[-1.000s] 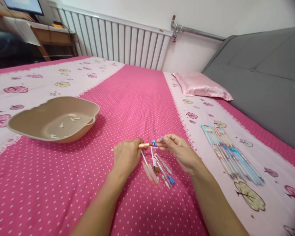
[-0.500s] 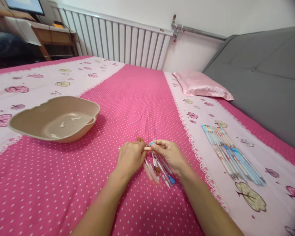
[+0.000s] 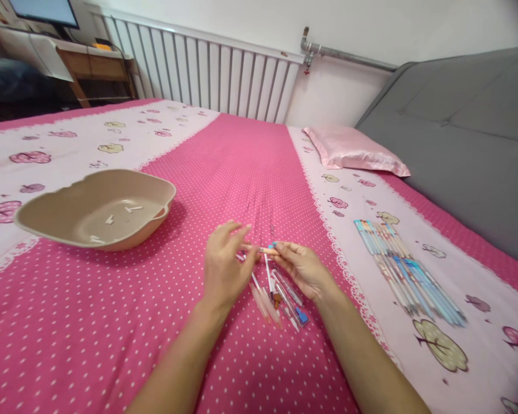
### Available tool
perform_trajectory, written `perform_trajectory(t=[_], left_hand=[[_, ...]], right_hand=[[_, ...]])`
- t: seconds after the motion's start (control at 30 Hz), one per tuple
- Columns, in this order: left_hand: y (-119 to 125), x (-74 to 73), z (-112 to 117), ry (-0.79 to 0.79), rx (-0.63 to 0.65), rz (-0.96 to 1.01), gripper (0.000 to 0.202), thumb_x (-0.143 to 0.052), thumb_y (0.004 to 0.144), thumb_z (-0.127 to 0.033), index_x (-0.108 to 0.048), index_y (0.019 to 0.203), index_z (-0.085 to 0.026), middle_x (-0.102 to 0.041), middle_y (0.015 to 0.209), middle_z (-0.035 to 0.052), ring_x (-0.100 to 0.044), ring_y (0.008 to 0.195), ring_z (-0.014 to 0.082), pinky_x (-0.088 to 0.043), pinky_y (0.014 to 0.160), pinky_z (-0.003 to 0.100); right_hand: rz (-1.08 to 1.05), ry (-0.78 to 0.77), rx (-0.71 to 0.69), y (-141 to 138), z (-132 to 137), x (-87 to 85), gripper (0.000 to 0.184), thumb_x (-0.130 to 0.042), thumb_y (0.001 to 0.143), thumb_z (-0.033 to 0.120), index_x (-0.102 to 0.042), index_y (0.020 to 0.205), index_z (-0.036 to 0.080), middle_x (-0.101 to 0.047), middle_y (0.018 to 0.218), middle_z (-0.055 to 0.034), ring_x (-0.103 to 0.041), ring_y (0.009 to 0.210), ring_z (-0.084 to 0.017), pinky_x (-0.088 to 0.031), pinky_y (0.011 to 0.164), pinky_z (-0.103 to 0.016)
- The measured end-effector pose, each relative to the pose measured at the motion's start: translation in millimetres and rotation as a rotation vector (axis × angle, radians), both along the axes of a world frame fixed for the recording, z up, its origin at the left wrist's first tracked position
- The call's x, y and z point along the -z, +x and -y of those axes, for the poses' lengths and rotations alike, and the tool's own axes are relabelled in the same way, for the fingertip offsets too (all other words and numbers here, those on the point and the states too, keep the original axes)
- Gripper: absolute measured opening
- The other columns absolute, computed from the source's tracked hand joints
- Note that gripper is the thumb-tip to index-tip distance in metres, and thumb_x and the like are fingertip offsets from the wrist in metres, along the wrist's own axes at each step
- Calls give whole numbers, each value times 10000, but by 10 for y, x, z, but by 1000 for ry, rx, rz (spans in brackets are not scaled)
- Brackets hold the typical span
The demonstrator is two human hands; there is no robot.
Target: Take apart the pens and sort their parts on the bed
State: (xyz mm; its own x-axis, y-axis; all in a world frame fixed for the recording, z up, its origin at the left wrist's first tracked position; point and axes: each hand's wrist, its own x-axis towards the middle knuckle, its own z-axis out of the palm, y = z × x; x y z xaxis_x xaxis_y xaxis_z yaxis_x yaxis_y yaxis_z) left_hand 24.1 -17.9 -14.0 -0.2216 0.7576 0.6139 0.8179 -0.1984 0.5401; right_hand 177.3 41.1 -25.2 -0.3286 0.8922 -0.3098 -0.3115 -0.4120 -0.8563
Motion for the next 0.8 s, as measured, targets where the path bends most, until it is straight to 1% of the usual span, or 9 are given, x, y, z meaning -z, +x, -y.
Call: perform_trajectory(t=[0.07, 0.13, 0.2, 0.27, 0.33, 0.4, 0.57, 0.7, 0.8], left_hand=[[-1, -63, 26, 89, -209, 144, 370, -558, 790, -339, -557, 1124, -180, -556, 1126, 96, -480, 1103, 222, -380, 945, 395], [10, -102, 32, 84, -284, 305, 440, -588, 762, -383, -535, 1139, -162, -561, 1087, 101, -516, 1030, 218, -428, 879, 380], [39, -98, 13, -15, -172, 511, 518, -617, 732, -413, -512, 1164, -147, -571, 1051, 104, -561, 905, 199, -480, 770, 354], [83, -65, -17, -146, 77, 752, 531, -621, 729, -409, -506, 1168, -133, -586, 1026, 105, -588, 798, 170, -502, 689, 326], [125, -30, -40, -239, 326, 956, 458, -620, 737, -371, -537, 1110, -118, -618, 965, 97, -606, 755, 154, -506, 687, 311], [148, -15, -45, -277, 449, 1070, 355, -632, 731, -323, -582, 1010, -109, -648, 866, 76, -616, 748, 149, -499, 718, 301], [133, -63, -16, -269, 434, 1141, 178, -642, 722, -257, -606, 831, -121, -668, 774, 48, -621, 721, 136, -488, 721, 274], [122, -84, -20, -248, 424, 1225, 153, -647, 720, -225, -587, 813, -120, -673, 756, 49, -635, 724, 141, -496, 726, 273], [97, -66, -41, -267, 397, 1381, 103, -621, 744, -191, -588, 792, -105, -678, 749, 66, -640, 689, 136, -503, 727, 269]], right_hand=[[-77, -47, 41, -1, -16, 10, 76, -723, 671, 145, -651, 696, 147, -685, 749, -26, -657, 680, -85, -547, 681, -118], [-153, -117, 55, -11, -16, 10, 39, -681, 713, 114, -661, 707, 148, -685, 747, -22, -657, 670, -72, -541, 677, -88], [-218, -189, 22, -30, 3, 0, 59, -637, 753, 102, -666, 722, 144, -684, 733, -18, -659, 665, -66, -540, 669, -78], [-261, -225, -38, -55, 36, -18, 72, -615, 777, 110, -667, 735, 136, -686, 745, -20, -661, 678, -60, -534, 679, -72], [-286, -240, -90, -81, 74, -37, 82, -605, 788, 116, -667, 736, 127, -689, 770, -26, -659, 691, -51, -520, 697, -59], [-302, -257, -108, -104, 108, -53, 106, -584, 804, 115, -668, 739, 113, -690, 782, -36, -655, 689, -43, -508, 713, -51], [-304, -272, -89, -126, 138, -56, 109, -572, 816, 142, -670, 784, 106, -696, 806, -48, -655, 693, -59, -528, 712, -92], [-291, -270, -65, -122, 126, -36, 55, -616, 781, 161, -658, 781, 125, -698, 813, -54, -662, 757, -108, -546, 734, -174], [-240, -218, 2, -125, 132, -40, 43, -652, 747, 172, -657, 733, 131, -694, 770, -47, -656, 760, -119, -534, 743, -193]])
